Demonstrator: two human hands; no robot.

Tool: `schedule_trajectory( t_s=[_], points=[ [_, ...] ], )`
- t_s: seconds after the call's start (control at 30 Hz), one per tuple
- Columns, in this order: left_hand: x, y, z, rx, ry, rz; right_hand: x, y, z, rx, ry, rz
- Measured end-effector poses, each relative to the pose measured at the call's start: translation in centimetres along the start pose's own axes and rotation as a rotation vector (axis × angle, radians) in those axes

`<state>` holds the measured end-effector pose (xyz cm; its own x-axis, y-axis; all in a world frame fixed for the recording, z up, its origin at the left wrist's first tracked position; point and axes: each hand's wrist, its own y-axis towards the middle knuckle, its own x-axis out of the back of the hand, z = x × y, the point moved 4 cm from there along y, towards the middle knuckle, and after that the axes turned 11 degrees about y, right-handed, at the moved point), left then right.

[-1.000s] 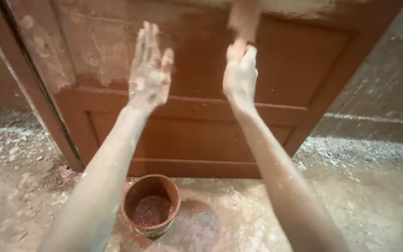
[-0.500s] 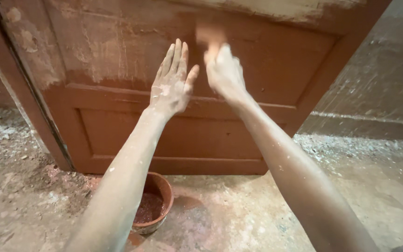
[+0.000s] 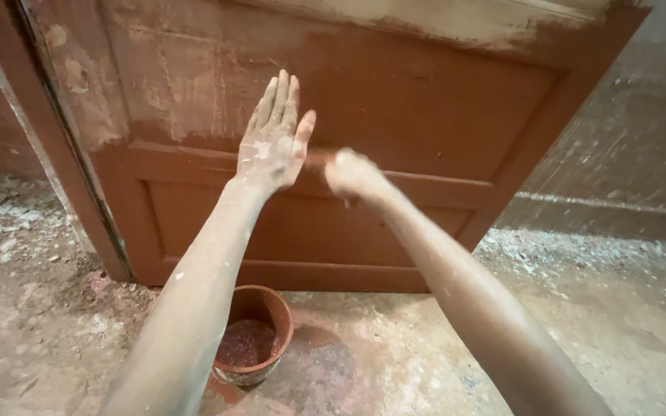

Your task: The person paints a wooden door panel with reddish-brown paint, dipping a paintbrush into a small pot on the floor and brushing the paint across the door surface, steadying the door with the other hand. They repeatedly reload the brush and work across different sections of the panel.

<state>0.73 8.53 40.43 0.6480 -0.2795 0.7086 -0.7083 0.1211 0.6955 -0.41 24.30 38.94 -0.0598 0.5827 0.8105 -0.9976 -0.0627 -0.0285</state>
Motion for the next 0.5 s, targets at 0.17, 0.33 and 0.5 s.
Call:
schedule_trajectory(
  t_s=[0.17, 0.33, 0.5],
  points=[
    [-0.2, 0.5, 0.7, 0.053, -0.032, -0.010, 5.0, -0.1, 5.7, 0.271, 0.245, -0.515],
    [0.0, -0.3, 1.3, 0.093, -0.062, 0.009, 0.3, -1.6, 5.2, 0.343, 0.129, -0.639],
    [-0.1, -0.4, 2.9, 0.106, -0.032, 0.019, -4.0, -3.1, 2.0, 0.162, 0.029, -0.046]
  ],
)
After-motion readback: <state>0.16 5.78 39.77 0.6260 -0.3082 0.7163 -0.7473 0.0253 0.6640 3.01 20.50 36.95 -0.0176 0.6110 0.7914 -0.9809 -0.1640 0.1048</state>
